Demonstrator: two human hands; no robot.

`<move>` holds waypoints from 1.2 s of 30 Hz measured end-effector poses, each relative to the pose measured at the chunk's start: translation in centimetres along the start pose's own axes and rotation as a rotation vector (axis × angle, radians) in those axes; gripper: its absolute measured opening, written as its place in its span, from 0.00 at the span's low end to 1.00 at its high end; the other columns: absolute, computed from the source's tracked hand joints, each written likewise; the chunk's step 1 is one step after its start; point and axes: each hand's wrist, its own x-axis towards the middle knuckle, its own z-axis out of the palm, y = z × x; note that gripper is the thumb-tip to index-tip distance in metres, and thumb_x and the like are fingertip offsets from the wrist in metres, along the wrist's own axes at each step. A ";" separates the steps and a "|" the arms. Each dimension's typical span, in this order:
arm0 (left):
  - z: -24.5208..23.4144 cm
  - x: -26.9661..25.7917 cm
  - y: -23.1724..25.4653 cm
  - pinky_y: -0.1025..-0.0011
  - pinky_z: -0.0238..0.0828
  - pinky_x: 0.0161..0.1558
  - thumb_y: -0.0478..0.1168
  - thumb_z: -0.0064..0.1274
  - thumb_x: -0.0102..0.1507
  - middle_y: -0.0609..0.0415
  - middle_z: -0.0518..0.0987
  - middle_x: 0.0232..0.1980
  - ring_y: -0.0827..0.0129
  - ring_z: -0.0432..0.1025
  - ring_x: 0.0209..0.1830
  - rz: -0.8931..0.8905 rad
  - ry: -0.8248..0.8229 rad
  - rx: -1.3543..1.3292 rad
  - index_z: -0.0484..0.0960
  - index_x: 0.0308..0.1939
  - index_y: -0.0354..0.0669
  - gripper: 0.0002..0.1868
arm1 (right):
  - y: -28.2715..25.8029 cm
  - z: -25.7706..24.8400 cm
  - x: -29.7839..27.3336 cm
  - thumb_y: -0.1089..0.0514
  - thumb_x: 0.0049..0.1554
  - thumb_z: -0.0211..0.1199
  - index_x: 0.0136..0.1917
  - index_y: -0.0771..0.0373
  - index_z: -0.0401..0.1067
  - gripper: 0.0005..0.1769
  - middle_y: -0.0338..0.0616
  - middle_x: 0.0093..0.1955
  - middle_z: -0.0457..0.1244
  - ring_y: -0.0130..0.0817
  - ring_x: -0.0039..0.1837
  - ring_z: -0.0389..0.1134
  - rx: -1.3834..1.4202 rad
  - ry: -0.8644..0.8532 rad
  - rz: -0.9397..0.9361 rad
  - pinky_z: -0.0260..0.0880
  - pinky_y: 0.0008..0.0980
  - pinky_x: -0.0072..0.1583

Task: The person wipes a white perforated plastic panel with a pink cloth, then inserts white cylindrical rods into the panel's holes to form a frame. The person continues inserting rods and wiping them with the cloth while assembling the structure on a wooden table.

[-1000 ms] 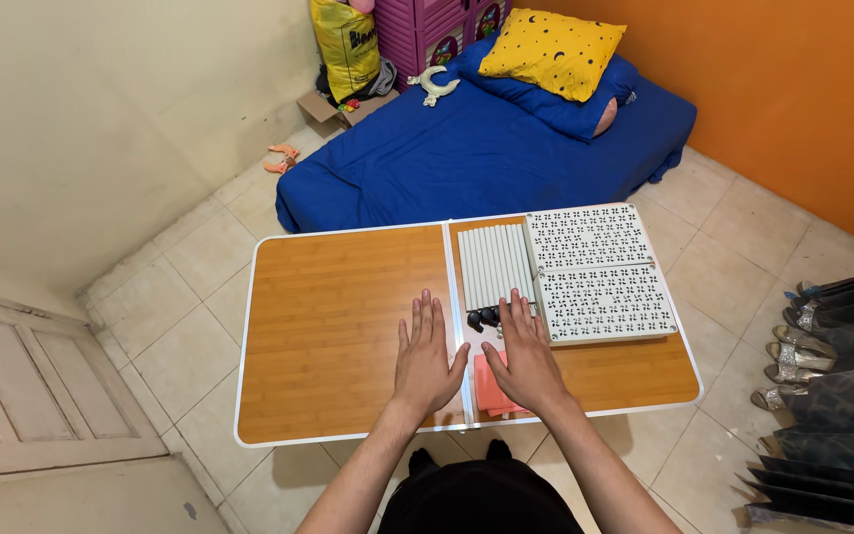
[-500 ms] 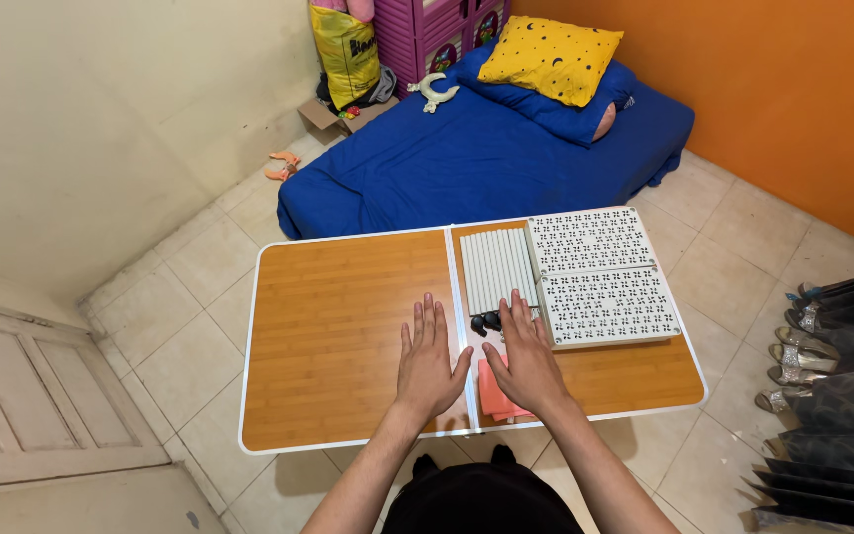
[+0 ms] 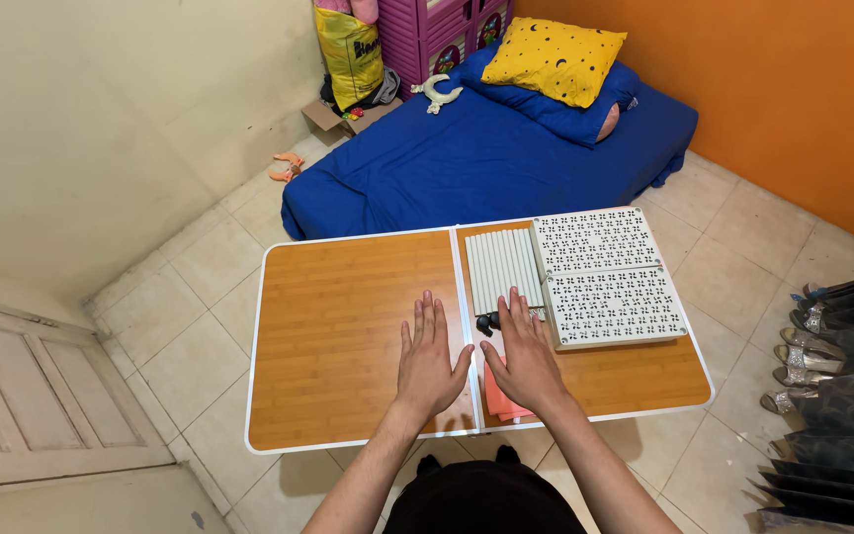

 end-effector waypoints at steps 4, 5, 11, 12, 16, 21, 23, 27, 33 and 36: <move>-0.3 0.0 -0.3 0.43 0.31 0.75 0.55 0.44 0.68 0.33 0.38 0.83 0.44 0.33 0.83 0.002 -0.002 -0.002 0.41 0.77 0.25 0.47 | -0.4 0.2 0.2 0.45 0.62 0.53 0.80 0.72 0.43 0.44 0.64 0.84 0.33 0.54 0.85 0.33 -0.014 0.010 -0.017 0.35 0.51 0.78; -0.4 0.0 -0.3 0.43 0.31 0.76 0.54 0.44 0.68 0.33 0.38 0.83 0.44 0.33 0.83 0.002 -0.003 -0.004 0.41 0.77 0.25 0.47 | -0.5 0.3 0.2 0.45 0.62 0.53 0.80 0.72 0.43 0.43 0.64 0.85 0.33 0.54 0.85 0.33 -0.010 0.011 -0.020 0.35 0.51 0.78; -0.7 -0.2 -0.7 0.43 0.30 0.75 0.54 0.43 0.69 0.32 0.37 0.82 0.44 0.33 0.83 -0.006 -0.028 0.006 0.41 0.77 0.24 0.46 | -1.2 0.5 0.1 0.45 0.62 0.53 0.80 0.73 0.43 0.43 0.64 0.84 0.33 0.55 0.85 0.32 0.003 0.000 -0.020 0.35 0.52 0.78; -0.8 -0.2 -0.8 0.43 0.30 0.75 0.54 0.43 0.69 0.32 0.37 0.82 0.43 0.32 0.83 -0.010 -0.039 0.017 0.41 0.77 0.24 0.46 | -1.4 0.5 0.2 0.45 0.62 0.53 0.80 0.73 0.43 0.44 0.64 0.84 0.33 0.56 0.85 0.32 0.000 -0.007 -0.015 0.35 0.52 0.78; -0.9 -0.6 -1.1 0.45 0.32 0.76 0.54 0.44 0.68 0.30 0.38 0.82 0.41 0.33 0.83 0.002 0.008 -0.048 0.42 0.77 0.23 0.46 | -1.9 0.8 0.0 0.45 0.61 0.54 0.80 0.73 0.43 0.45 0.64 0.85 0.33 0.55 0.85 0.33 0.020 -0.007 -0.028 0.37 0.53 0.78; -1.1 -0.9 -1.6 0.44 0.32 0.76 0.54 0.44 0.68 0.30 0.38 0.82 0.42 0.33 0.83 -0.009 -0.002 -0.016 0.43 0.76 0.23 0.46 | -2.5 1.1 0.0 0.46 0.61 0.54 0.80 0.74 0.42 0.45 0.65 0.84 0.33 0.57 0.85 0.33 0.024 -0.011 -0.038 0.37 0.54 0.78; -1.1 -1.1 -1.8 0.44 0.33 0.75 0.55 0.44 0.68 0.30 0.39 0.82 0.42 0.33 0.83 -0.002 0.004 -0.010 0.43 0.76 0.23 0.46 | -2.7 1.3 0.0 0.46 0.61 0.54 0.80 0.74 0.42 0.45 0.66 0.84 0.33 0.57 0.85 0.33 0.031 -0.013 -0.038 0.37 0.54 0.77; -1.2 -1.4 -2.1 0.44 0.34 0.74 0.55 0.44 0.68 0.28 0.37 0.82 0.37 0.31 0.82 -0.001 0.023 -0.017 0.44 0.76 0.23 0.47 | -3.3 1.4 -0.3 0.46 0.61 0.55 0.79 0.74 0.43 0.44 0.66 0.84 0.33 0.59 0.84 0.34 0.032 -0.004 -0.047 0.38 0.55 0.77; -1.1 -1.9 -2.7 0.43 0.44 0.73 0.57 0.46 0.68 0.28 0.42 0.81 0.38 0.40 0.81 -0.057 -0.072 -0.086 0.46 0.78 0.30 0.46 | -4.1 1.5 -1.0 0.50 0.60 0.56 0.79 0.73 0.46 0.42 0.67 0.80 0.47 0.62 0.73 0.56 0.117 -0.033 0.066 0.57 0.47 0.72; -0.7 -2.2 -3.2 0.44 0.53 0.68 0.56 0.48 0.66 0.26 0.55 0.76 0.36 0.52 0.76 -0.025 -0.023 -0.084 0.55 0.75 0.31 0.43 | -4.1 1.8 -2.0 0.52 0.59 0.58 0.75 0.74 0.54 0.38 0.67 0.71 0.59 0.60 0.67 0.65 0.111 0.092 -0.048 0.64 0.47 0.66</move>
